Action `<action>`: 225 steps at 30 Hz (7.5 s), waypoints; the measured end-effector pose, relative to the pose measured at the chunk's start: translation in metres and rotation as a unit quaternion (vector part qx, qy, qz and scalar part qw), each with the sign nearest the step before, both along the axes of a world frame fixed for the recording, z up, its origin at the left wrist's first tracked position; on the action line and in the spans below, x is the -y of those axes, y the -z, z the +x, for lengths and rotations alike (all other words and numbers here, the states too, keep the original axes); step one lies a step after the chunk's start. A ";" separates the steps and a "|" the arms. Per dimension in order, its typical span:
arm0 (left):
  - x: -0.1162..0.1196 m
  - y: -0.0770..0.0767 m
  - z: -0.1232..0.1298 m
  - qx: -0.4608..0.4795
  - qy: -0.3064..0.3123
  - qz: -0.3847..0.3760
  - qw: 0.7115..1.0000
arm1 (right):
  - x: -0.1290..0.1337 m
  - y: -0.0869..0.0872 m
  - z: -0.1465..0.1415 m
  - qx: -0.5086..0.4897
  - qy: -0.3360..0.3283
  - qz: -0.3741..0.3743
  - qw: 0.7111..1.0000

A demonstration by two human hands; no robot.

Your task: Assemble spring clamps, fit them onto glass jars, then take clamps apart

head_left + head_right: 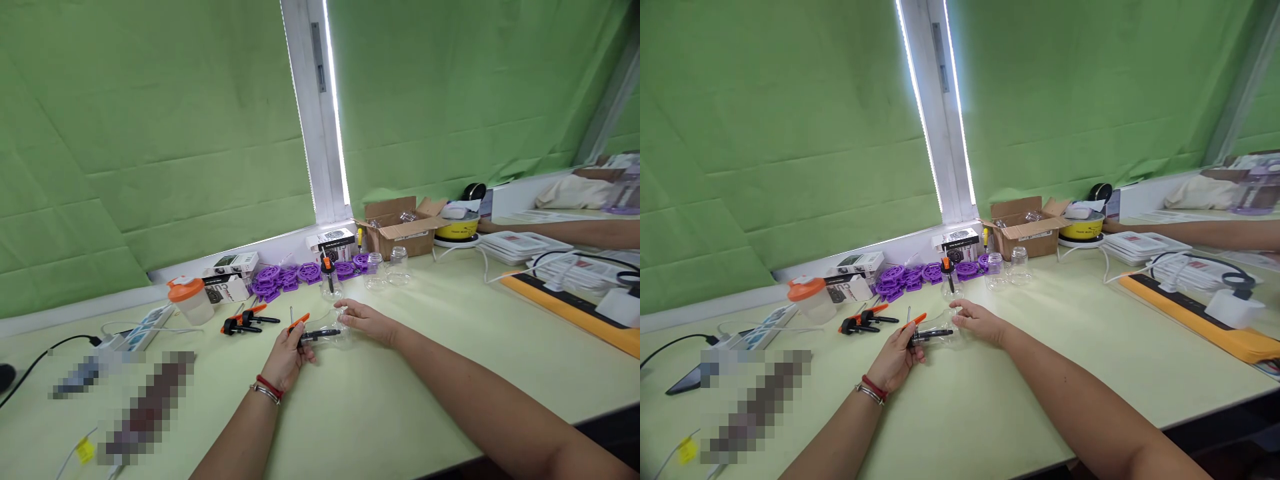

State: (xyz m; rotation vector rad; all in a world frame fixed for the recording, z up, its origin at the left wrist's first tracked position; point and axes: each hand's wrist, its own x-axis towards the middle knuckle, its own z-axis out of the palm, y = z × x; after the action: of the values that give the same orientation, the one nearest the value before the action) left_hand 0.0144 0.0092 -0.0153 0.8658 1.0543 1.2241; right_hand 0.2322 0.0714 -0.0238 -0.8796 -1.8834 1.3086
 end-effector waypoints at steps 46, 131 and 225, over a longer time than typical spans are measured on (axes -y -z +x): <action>-0.003 0.006 -0.008 -0.046 -0.030 0.029 0.998 | -0.001 0.010 -0.007 -0.017 -0.020 -0.030 0.999; -0.009 0.010 -0.012 -0.040 -0.091 0.056 0.993 | 0.004 0.011 -0.012 -0.002 -0.030 0.095 0.995; -0.005 0.003 -0.002 -0.019 -0.080 -0.015 0.997 | -0.002 0.016 -0.011 -0.111 -0.035 -0.024 0.993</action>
State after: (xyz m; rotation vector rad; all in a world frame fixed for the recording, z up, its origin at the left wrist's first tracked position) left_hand 0.0126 0.0138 -0.0187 0.7958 1.1868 1.3256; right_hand 0.2216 0.0730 -0.0401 -0.6658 -1.7287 1.4357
